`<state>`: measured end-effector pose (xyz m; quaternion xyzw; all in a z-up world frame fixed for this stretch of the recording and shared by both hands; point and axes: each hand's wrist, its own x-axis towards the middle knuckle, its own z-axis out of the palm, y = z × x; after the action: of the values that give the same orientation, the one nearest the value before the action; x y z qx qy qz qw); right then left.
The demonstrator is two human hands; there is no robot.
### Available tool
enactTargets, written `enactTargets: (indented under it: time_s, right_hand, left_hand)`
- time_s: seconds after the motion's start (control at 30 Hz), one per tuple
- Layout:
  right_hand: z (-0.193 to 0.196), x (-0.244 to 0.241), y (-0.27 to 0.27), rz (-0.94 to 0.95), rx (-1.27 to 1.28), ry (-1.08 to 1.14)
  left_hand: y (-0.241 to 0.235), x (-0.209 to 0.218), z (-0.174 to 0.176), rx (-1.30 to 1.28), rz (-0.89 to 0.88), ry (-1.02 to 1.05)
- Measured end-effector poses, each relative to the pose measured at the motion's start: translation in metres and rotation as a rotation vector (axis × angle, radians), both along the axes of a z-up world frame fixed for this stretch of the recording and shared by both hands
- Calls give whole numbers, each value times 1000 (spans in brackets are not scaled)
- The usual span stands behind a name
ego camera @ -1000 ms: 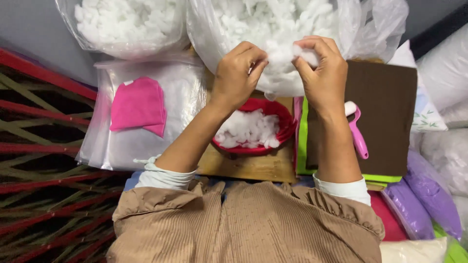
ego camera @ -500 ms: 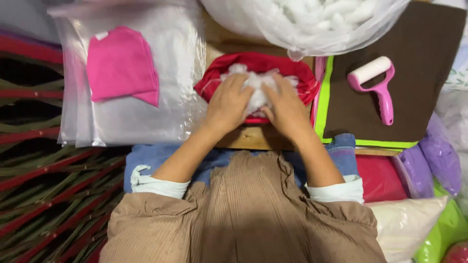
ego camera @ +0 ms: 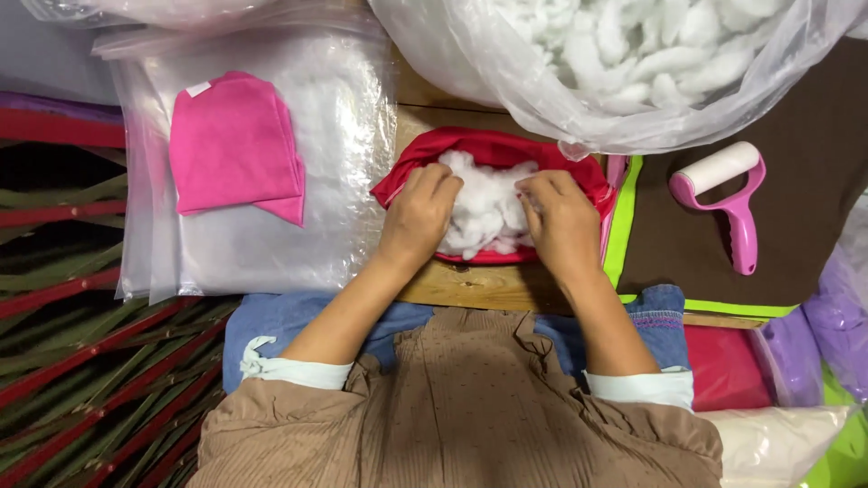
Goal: The person opens a red cloth pouch and fills it with white cotton stuffing by hand. They repeatedly grab handfuls of cotton from a large bag and press the material into the pouch to fill it completely.
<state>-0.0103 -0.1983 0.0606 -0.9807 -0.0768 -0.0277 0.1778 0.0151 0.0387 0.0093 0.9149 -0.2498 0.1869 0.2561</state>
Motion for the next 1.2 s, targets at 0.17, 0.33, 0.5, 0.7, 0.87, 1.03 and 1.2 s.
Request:
enactTargets:
  time_s: [0.17,0.33,0.5,0.7,0.87,1.03,1.2]
  right_hand:
    - [35,1,17,151,162,-79]
    - [33,-10,1,99,-70,-247]
    - [-1,-16,2,81,-155,-124]
    - [-4,3,-9,110,-243,50]
    - [41,-4,-1,73,-12,-29]
    - [19,11,11,228,-105,104]
    - [81,12,-6,264,50,423]
  left_hand:
    - [-5,0,32,12,14,-98]
    - [-16,-7,20,-53,36,-197]
    - [-33,-18,-20,99,-216,-252]
    - [-7,-7,27,354,-157,385]
    - [-5,-6,49,84,-143,13]
    - [-6,-4,63,302,-224,355]
    - [-8,-3,66,358,-300,483]
